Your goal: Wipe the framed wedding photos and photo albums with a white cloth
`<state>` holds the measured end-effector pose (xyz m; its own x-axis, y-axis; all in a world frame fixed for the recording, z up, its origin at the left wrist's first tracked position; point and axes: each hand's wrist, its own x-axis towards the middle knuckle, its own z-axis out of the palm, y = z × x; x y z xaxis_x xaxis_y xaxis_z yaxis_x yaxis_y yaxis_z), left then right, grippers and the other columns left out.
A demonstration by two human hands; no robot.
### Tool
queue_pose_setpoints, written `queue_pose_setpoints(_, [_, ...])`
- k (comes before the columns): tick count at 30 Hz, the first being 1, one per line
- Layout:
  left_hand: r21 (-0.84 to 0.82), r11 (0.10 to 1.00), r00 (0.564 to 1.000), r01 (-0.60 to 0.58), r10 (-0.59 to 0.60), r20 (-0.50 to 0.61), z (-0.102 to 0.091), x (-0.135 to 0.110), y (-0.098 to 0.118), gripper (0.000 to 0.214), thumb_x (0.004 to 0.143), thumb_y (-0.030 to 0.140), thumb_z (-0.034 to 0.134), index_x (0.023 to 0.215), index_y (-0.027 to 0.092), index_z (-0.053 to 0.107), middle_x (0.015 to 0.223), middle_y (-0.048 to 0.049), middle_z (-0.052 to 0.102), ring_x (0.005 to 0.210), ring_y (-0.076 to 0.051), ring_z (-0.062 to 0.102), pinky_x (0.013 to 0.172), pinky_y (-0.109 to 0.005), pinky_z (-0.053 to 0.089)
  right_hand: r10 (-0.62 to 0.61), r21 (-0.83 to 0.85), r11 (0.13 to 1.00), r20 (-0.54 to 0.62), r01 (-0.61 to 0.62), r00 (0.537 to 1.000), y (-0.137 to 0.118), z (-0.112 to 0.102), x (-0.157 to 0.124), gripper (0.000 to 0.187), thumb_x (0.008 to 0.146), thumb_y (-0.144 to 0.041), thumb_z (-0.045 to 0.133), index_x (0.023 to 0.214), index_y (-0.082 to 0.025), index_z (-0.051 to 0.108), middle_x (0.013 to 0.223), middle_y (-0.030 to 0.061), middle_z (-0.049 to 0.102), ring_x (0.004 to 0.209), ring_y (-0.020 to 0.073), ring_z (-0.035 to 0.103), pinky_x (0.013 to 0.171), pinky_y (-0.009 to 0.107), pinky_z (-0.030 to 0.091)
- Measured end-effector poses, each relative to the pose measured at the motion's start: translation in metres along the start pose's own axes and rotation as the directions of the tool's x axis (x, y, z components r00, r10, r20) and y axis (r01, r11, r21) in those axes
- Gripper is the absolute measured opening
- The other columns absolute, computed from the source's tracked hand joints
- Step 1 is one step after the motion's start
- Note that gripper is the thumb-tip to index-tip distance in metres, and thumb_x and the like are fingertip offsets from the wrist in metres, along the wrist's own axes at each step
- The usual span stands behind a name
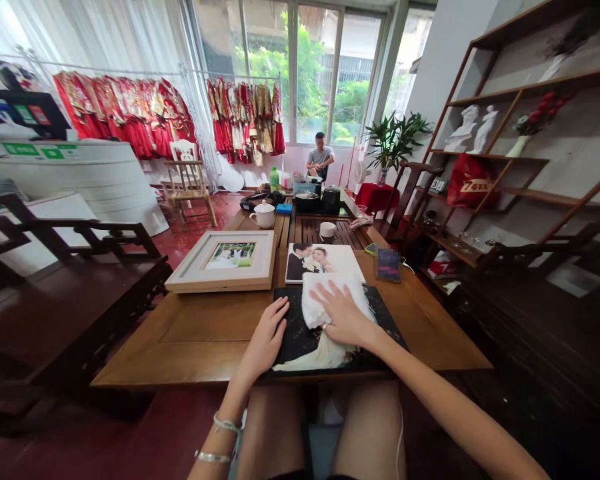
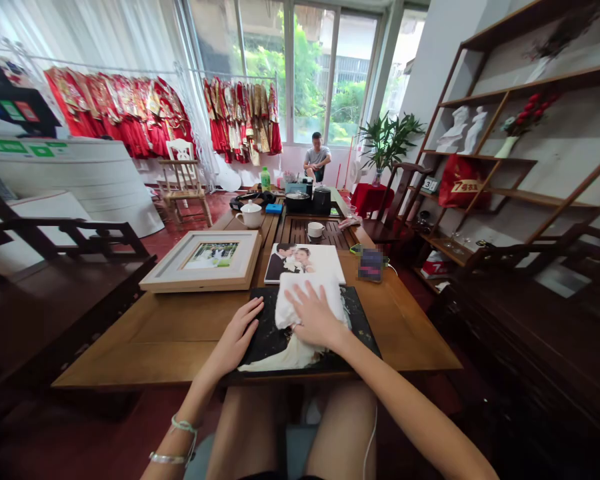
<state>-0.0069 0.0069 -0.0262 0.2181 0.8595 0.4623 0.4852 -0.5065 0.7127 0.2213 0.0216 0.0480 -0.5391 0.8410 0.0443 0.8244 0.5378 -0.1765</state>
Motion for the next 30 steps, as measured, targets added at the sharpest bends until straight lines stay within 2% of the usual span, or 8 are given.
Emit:
queue_pose_setpoints(6, [0.009, 1.0, 1.0, 0.026, -0.026, -0.003, 0.0, 0.001, 0.002, 0.04, 0.095, 0.027, 0.04, 0.132, 0.02, 0.052, 0.145, -0.0109, 0.046, 0.138, -0.021, 0.038, 0.118, -0.047, 0.026, -0.179, 0.051, 0.983, 0.107, 0.174, 0.978, -0.04, -0.005, -0.067, 0.096, 0.061, -0.015, 0.053, 0.152, -0.02, 0.019, 0.16, 0.0082, 0.011, 0.145, 0.0346, -0.004, 0.112, 0.063, -0.001])
queue_pose_setpoints(10, [0.023, 0.999, 1.0, 0.028, -0.028, 0.009, 0.0, 0.002, 0.004, 0.04, 0.095, 0.027, 0.039, 0.132, 0.019, 0.052, 0.145, -0.0114, 0.045, 0.138, -0.021, 0.037, 0.118, -0.048, 0.025, -0.169, 0.075, 0.984, 0.123, 0.16, 0.978, -0.035, -0.009, -0.11, 0.101, 0.057, -0.012, 0.049, 0.152, -0.027, 0.018, 0.159, -0.0002, 0.011, 0.146, 0.0312, 0.0, 0.116, 0.057, 0.0])
queue_pose_setpoints(13, [0.028, 1.0, 1.0, 0.013, -0.013, 0.023, -0.001, 0.002, 0.003, 0.04, 0.095, 0.026, 0.038, 0.132, 0.019, 0.052, 0.145, -0.0113, 0.045, 0.138, -0.021, 0.036, 0.118, -0.048, 0.025, -0.02, 0.044, 0.999, 0.067, 0.017, 0.998, -0.006, -0.009, -0.106, 0.093, 0.064, -0.013, 0.048, 0.151, -0.029, 0.022, 0.158, -0.0007, 0.019, 0.146, 0.0296, 0.008, 0.116, 0.056, 0.007])
queue_pose_setpoints(15, [0.031, 0.999, 1.0, 0.012, -0.013, 0.024, -0.001, 0.003, 0.003, 0.04, 0.096, 0.026, 0.038, 0.132, 0.019, 0.052, 0.146, -0.0115, 0.045, 0.138, -0.021, 0.036, 0.118, -0.049, 0.025, 0.08, 0.01, 0.997, 0.019, -0.08, 0.997, 0.022, -0.009, -0.086, 0.088, 0.065, -0.014, 0.048, 0.15, -0.025, 0.026, 0.157, 0.0033, 0.023, 0.145, 0.0313, 0.011, 0.114, 0.06, 0.011])
queue_pose_setpoints(18, [0.029, 1.0, 1.0, 0.011, -0.012, 0.027, -0.001, 0.002, 0.003, 0.04, 0.096, 0.027, 0.038, 0.133, 0.019, 0.051, 0.146, -0.0117, 0.044, 0.139, -0.021, 0.036, 0.118, -0.049, 0.025, 0.13, -0.002, 0.992, -0.018, -0.13, 0.991, 0.06, -0.012, -0.046, 0.083, 0.068, -0.016, 0.049, 0.149, -0.023, 0.03, 0.156, 0.0061, 0.027, 0.144, 0.0324, 0.015, 0.112, 0.061, 0.015])
queue_pose_setpoints(22, [0.014, 1.0, 1.0, -0.002, 0.002, 0.027, -0.002, 0.002, 0.004, 0.039, 0.096, 0.027, 0.038, 0.133, 0.022, 0.051, 0.146, -0.0105, 0.045, 0.138, -0.02, 0.037, 0.117, -0.049, 0.026, 0.215, 0.018, 0.977, -0.075, -0.214, 0.974, 0.077, -0.015, -0.013, 0.074, 0.075, -0.018, 0.048, 0.147, -0.019, 0.032, 0.154, 0.0106, 0.031, 0.142, 0.0351, 0.02, 0.11, 0.063, 0.016])
queue_pose_setpoints(25, [0.013, 1.0, 1.0, 0.01, -0.01, 0.016, -0.001, 0.002, 0.004, 0.039, 0.096, 0.028, 0.038, 0.133, 0.022, 0.051, 0.146, -0.0105, 0.044, 0.138, -0.021, 0.037, 0.118, -0.048, 0.026, 0.195, 0.015, 0.981, -0.075, -0.195, 0.978, 0.068, -0.012, -0.026, 0.077, 0.073, -0.017, 0.049, 0.148, -0.02, 0.031, 0.155, 0.0094, 0.028, 0.144, 0.034, 0.016, 0.112, 0.061, 0.014])
queue_pose_setpoints(30, [0.026, 0.999, 0.999, 0.032, -0.032, 0.018, -0.001, 0.002, 0.005, 0.04, 0.095, 0.028, 0.04, 0.132, 0.021, 0.053, 0.146, -0.01, 0.045, 0.138, -0.021, 0.037, 0.118, -0.047, 0.025, 0.079, -0.005, 0.997, -0.063, -0.079, 0.995, 0.032, -0.003, -0.098, 0.093, 0.062, -0.009, 0.047, 0.15, -0.025, 0.024, 0.158, 0.0038, 0.02, 0.146, 0.0288, 0.007, 0.116, 0.057, 0.008])
